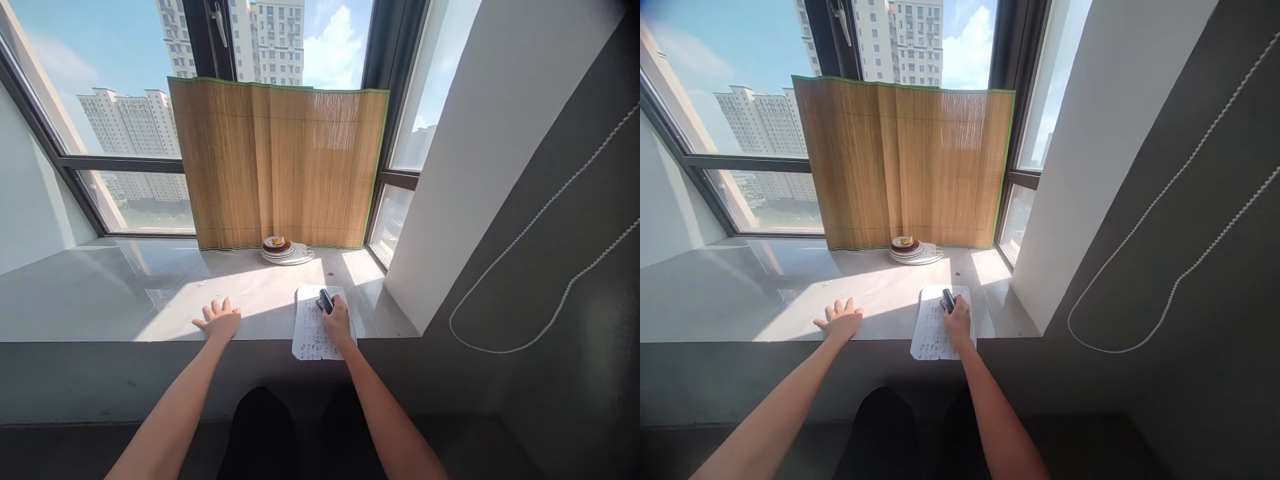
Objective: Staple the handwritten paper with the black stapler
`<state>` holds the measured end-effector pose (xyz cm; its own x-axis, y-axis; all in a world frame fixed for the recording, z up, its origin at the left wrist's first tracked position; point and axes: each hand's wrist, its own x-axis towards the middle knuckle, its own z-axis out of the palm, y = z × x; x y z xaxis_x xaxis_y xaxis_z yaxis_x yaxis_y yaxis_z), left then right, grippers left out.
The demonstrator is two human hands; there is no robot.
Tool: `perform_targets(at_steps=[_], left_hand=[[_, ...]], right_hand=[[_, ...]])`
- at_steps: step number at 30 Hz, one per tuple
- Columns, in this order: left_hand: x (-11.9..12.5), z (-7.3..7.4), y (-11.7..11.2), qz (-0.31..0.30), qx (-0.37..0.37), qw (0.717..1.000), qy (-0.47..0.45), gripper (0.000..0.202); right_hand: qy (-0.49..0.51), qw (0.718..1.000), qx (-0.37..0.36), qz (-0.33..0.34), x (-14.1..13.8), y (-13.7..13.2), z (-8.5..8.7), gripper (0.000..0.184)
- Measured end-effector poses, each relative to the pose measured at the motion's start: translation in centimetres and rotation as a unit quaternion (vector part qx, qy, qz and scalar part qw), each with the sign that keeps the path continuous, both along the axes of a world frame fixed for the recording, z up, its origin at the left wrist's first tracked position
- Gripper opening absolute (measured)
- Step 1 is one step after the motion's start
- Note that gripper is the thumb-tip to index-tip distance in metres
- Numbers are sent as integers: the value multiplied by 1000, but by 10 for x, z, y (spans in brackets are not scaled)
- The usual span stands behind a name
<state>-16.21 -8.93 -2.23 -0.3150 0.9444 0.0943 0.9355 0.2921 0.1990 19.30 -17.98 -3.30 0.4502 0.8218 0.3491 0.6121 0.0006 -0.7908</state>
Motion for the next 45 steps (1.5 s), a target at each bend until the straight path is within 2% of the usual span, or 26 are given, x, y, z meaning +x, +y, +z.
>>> perform_targets(at_steps=[3, 7, 14, 19, 22, 27, 35, 39, 42, 45], left_hand=[[-1, 1, -1, -4, 3, 1000, -1, 61], [0, 4, -4, -7, 12, 1000, 3, 61], [2, 8, -8, -4, 13, 1000, 4, 60], [2, 8, -8, -3, 13, 1000, 4, 61], [3, 8, -9, -2, 9, 1000, 4, 62], [4, 9, -12, -1, 11, 1000, 3, 61], [3, 7, -12, -3, 19, 1000, -2, 61], [3, 7, -12, -5, 26, 1000, -3, 61], [4, 10, -13, -5, 13, 1000, -8, 61], [5, 13, -15, -4, 3, 1000, -13, 62]], right_hand=[[16, 1000, 10, -24, 17, 2, 0, 31], [29, 998, 32, -38, 40, 20, 3, 36], [-55, 996, 28, 62, 73, 71, 12, 24], [-141, 985, -17, 99, 84, 115, 12, 27], [-169, 979, -47, 103, 82, 130, 7, 31], [-201, 972, -65, 100, 80, 136, 3, 38], [-223, 964, -110, 94, 71, 141, 6, 26], [-230, 961, -115, 99, 64, 135, 3, 29], [-234, 959, -122, 103, 50, 135, 3, 32], [-230, 958, -131, 113, 20, 143, 5, 37]])
